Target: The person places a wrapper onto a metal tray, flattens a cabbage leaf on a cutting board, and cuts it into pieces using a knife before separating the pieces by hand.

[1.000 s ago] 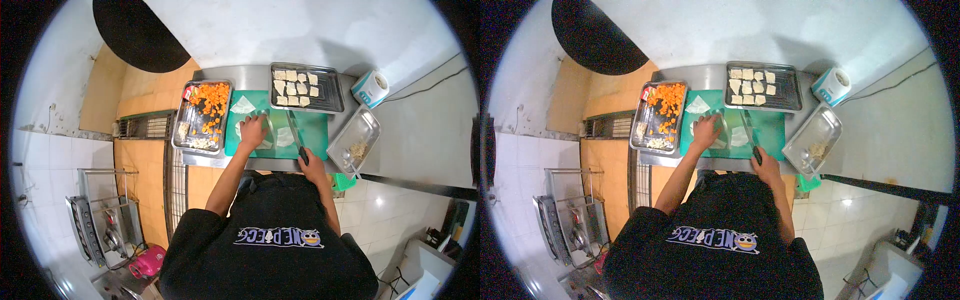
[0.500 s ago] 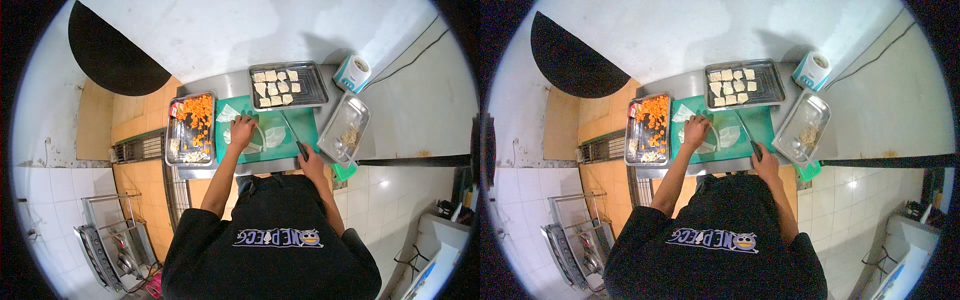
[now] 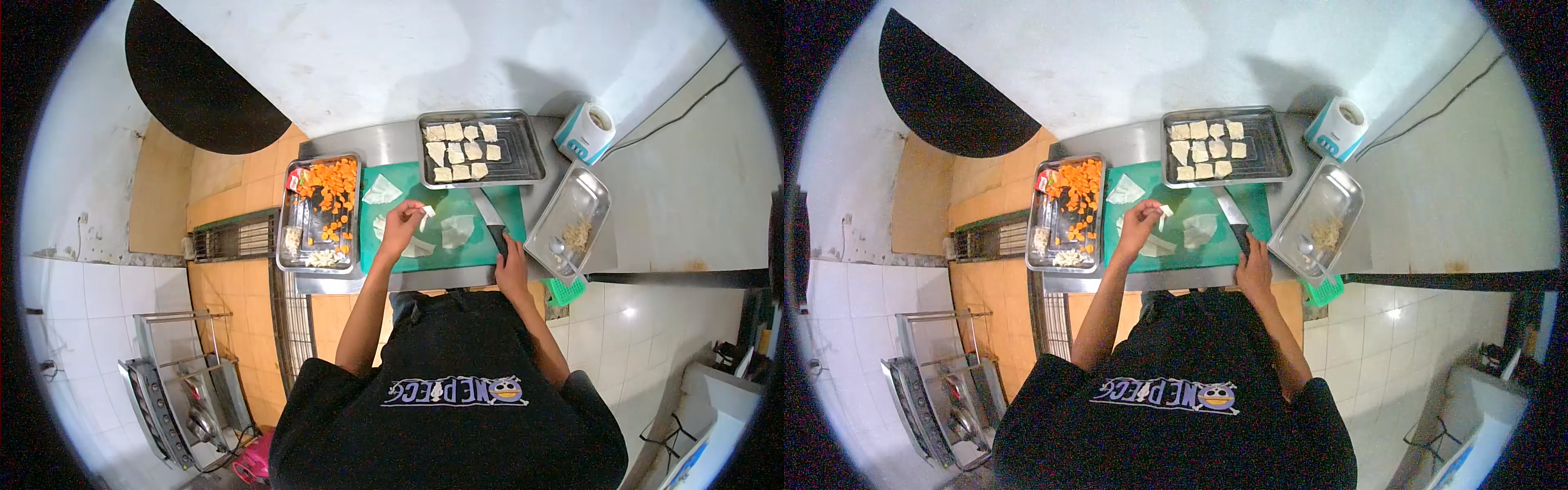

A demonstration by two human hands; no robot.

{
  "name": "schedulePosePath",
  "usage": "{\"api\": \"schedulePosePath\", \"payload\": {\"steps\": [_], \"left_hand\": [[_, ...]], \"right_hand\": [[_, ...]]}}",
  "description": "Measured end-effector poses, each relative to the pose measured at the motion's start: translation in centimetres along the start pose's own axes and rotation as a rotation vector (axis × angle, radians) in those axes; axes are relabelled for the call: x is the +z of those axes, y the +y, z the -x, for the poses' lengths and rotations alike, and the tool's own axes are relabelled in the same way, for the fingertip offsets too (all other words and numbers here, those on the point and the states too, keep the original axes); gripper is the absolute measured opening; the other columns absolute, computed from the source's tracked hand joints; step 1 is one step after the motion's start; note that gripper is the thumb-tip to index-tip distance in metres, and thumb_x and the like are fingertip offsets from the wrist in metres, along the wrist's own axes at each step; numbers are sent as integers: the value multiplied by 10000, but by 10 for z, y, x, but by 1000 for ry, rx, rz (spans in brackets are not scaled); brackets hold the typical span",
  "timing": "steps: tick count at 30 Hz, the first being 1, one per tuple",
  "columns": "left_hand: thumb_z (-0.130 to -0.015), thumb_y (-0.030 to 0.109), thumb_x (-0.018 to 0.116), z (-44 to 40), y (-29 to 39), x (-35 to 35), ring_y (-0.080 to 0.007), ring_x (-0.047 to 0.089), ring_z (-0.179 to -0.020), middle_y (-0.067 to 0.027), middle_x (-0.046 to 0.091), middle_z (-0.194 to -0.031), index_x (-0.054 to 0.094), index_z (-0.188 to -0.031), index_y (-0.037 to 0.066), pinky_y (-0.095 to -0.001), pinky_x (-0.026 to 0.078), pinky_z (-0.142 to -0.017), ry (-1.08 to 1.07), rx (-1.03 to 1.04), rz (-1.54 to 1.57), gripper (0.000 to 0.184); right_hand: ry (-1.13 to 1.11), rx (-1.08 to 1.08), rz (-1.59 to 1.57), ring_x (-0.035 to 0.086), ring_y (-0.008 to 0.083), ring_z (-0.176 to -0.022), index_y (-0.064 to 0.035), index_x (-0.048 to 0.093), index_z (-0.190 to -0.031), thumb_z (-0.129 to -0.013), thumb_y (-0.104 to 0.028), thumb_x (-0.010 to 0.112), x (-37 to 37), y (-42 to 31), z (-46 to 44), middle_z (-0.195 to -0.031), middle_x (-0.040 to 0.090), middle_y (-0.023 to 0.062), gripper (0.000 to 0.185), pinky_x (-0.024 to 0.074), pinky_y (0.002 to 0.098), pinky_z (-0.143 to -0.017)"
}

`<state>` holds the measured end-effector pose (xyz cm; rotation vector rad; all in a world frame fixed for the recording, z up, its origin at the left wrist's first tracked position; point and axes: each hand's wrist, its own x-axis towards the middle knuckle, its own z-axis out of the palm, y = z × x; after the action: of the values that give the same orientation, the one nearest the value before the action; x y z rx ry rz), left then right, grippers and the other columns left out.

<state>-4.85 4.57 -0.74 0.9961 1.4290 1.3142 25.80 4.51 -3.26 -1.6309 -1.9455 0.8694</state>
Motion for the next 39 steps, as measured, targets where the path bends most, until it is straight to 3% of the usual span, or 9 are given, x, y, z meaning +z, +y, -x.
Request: {"api": "schedulePosePath", "payload": {"steps": [7,9,15,17,18,21,27,35,39], "left_hand": [[-1021,139,581,21,28,9,-147,709,-850,-80,721,-933,594,-1167,47,-235,503,-708,1,-281,439,174],[-1032,138,571,23,27,7,-213,756,-967,-85,727,-988,587,-1139,41,-229,489,-643,-91,-328,447,145],[-1018,134,578,33,76,41,-146,720,-814,-21,658,-815,591,-1136,72,-255,494,-603,-108,-354,339,134],[-1016,136,580,29,68,36,-149,727,-824,-20,656,-804,594,-1134,72,-256,501,-603,-123,-289,268,135],[-1015,138,583,28,69,35,-153,734,-835,-19,653,-794,598,-1133,72,-257,507,-602,-127,-231,214,136],[-1019,134,591,25,72,27,-131,729,-781,-52,731,-878,599,-1140,65,-240,465,-564,-113,-137,114,139],[-1032,161,615,22,71,15,-89,689,-690,-33,746,-874,614,-1137,61,-222,415,-532,-55,-45,33,145],[-1048,294,619,32,62,-1,-81,608,-638,18,628,-771,701,-1123,17,-244,492,-598,-313,-204,112,299],[-1053,300,605,43,60,-5,-66,599,-628,35,622,-765,718,-1125,33,-226,471,-574,-232,-246,138,298]], "right_hand": [[-49,-72,252,483,412,-1301,-52,501,-1448,-919,-132,630,-10,-11,7,-1412,489,196,550,401,523,-1084],[-57,-66,302,475,407,-1309,-55,513,-1444,-920,-141,632,-19,-30,7,-1414,496,189,544,389,528,-1091],[-116,-415,-210,521,363,-1314,-59,532,-1440,-948,-166,664,-28,-95,-31,-1423,542,188,521,429,459,-1077],[-348,-289,-580,637,254,-1177,-29,600,-1379,-965,-163,682,-29,-115,-43,-1309,645,184,443,495,370,-993],[-334,-299,-584,637,254,-1177,-29,600,-1379,-965,-163,682,-33,-122,-49,-1309,645,184,443,495,370,-993],[-291,-370,-424,710,174,-809,10,747,-1114,-955,-183,710,-38,-140,-61,-922,768,125,252,550,337,-770],[-365,-308,-370,703,166,-728,6,740,-1058,-951,-202,704,-44,-150,-75,-801,751,112,237,536,316,-698],[-431,-375,-393,659,129,-753,7,725,-1049,-987,-239,681,-37,-147,-77,-815,734,110,257,524,323,-710],[-500,-280,-316,578,120,-732,22,718,-1001,-988,-256,690,-34,-144,-76,-795,688,92,280,497,313,-708]]}}
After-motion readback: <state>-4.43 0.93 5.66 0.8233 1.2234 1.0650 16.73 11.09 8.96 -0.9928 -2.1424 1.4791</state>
